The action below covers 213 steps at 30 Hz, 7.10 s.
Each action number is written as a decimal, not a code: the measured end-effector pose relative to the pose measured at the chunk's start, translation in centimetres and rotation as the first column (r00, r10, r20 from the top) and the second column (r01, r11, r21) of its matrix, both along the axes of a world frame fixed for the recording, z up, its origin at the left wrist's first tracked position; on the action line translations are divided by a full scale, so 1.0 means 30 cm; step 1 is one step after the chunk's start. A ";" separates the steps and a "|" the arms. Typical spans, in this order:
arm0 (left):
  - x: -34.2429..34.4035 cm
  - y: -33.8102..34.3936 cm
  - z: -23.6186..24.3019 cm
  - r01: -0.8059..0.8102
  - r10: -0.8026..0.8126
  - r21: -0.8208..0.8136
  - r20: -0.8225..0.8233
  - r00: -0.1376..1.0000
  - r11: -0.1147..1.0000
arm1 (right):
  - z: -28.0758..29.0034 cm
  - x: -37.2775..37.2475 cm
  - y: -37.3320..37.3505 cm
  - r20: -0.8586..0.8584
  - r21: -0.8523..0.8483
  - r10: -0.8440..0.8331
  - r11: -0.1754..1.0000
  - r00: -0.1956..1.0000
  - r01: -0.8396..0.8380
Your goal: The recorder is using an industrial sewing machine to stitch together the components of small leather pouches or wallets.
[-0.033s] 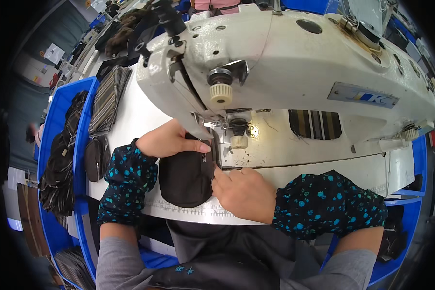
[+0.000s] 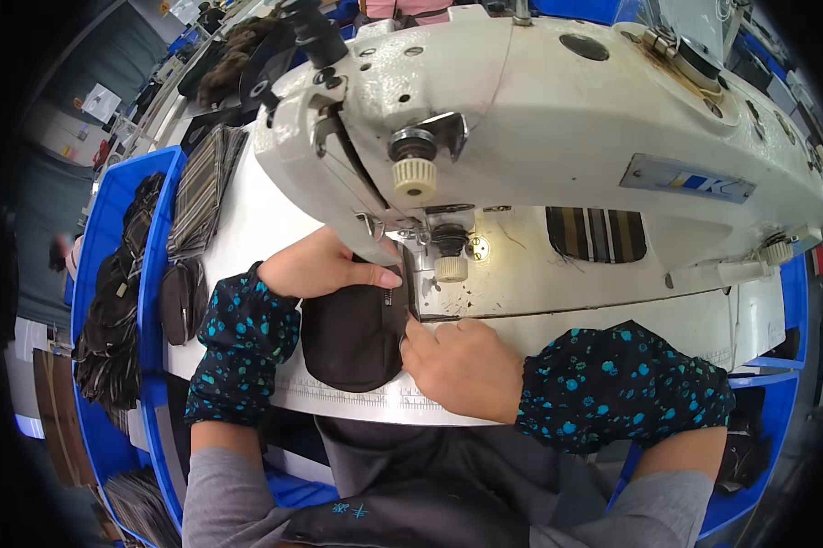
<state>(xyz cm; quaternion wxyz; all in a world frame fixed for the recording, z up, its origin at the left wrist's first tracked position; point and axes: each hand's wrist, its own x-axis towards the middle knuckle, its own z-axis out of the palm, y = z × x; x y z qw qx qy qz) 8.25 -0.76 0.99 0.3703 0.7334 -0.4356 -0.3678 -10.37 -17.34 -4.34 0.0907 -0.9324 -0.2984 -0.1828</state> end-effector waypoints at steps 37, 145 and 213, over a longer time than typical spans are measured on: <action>-0.063 -0.027 -0.054 -0.117 0.154 -0.101 0.556 0.817 0.988 | -0.001 0.026 -0.017 0.278 -0.147 -0.015 0.987 0.960 0.058; -0.071 0.040 -0.070 0.180 0.001 -0.174 0.721 0.693 0.968 | 0.021 0.081 -0.041 -0.001 0.115 -0.183 0.977 0.983 0.182; -0.004 -0.033 -0.090 0.046 0.052 -0.244 0.379 0.924 0.969 | 0.030 0.119 -0.095 0.059 -0.056 -0.092 0.994 0.994 0.095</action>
